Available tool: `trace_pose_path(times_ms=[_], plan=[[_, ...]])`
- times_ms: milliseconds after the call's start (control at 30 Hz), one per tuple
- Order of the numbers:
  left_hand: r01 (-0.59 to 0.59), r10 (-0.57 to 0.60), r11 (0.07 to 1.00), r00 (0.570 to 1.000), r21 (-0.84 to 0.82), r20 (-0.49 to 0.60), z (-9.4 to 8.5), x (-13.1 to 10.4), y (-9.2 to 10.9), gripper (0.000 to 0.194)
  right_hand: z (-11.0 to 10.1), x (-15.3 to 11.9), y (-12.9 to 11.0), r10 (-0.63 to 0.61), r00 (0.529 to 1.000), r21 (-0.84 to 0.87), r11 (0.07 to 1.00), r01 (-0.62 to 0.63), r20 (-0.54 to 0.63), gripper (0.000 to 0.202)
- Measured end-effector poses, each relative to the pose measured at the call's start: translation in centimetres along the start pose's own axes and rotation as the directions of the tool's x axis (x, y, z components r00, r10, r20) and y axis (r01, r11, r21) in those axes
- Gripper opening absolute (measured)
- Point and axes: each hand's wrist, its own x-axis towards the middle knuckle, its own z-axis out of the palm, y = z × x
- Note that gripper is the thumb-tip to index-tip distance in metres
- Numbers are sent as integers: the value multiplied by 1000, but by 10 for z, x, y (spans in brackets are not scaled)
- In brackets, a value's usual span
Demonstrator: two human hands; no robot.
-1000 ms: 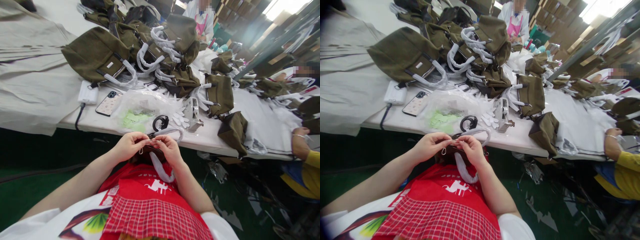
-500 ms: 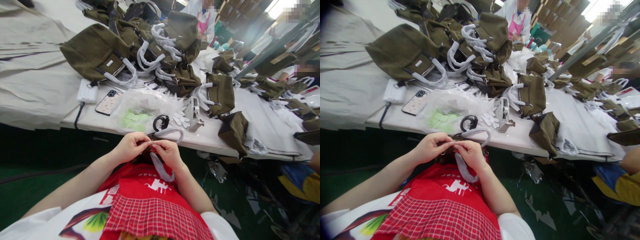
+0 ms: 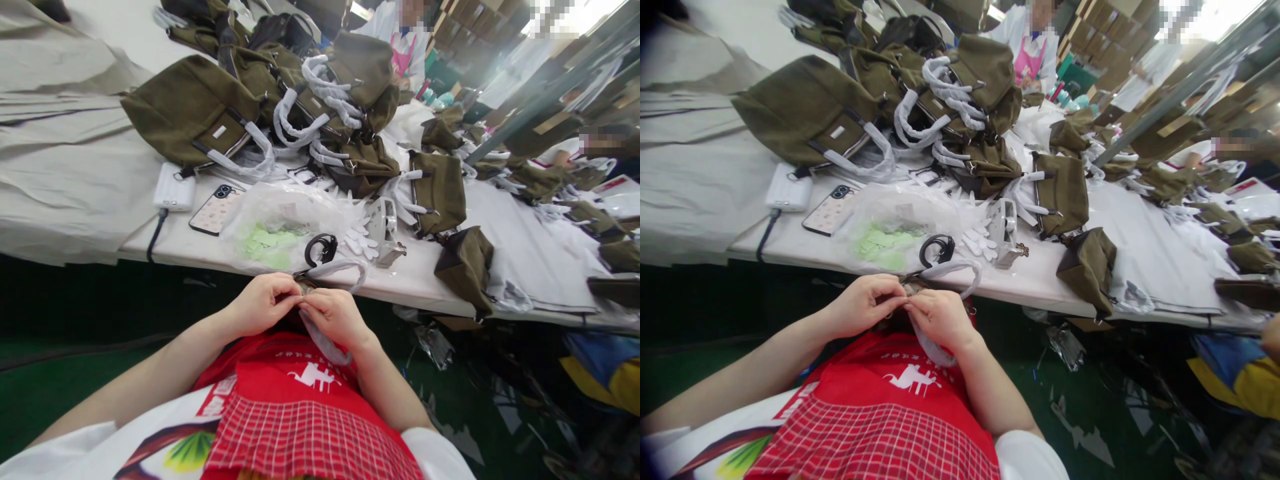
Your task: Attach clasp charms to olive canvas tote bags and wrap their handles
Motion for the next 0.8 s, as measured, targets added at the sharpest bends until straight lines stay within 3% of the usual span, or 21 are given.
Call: trace_pose_path(times_ms=[200, 300, 400, 500, 600, 700, 800], plan=[[5, -5, 1000, 999, 9, -42, 7, 2, 0, 20, 5, 2, 0, -7, 1000, -56, 998, 6, -13, 27], [33, -31, 999, 998, 44, -46, 9, 3, -5, 23, -3, 6, 4, 20, 999, -9, 1000, -20, -42, 19], [76, -63, 990, 992, 123, -108, 6, 4, -13, 27, -24, 20, 15, 114, 972, 12, 993, -114, -203, 17], [114, -50, 958, 970, 263, -238, -1, 8, -20, 34, -46, 48, 32, 189, 930, -104, 967, -232, -314, 22], [164, -65, 906, 965, 389, -256, -6, 16, -24, 36, -51, 80, 50, 236, 951, -285, 915, -286, -199, 34], [277, -244, 845, 961, 457, -132, -7, 27, -26, 35, -44, 103, 62, 300, 953, -451, 845, -288, -47, 43], [336, -398, 806, 917, 486, 25, -9, 34, -28, 39, -41, 110, 60, 357, 934, -567, 767, -301, -12, 34]])
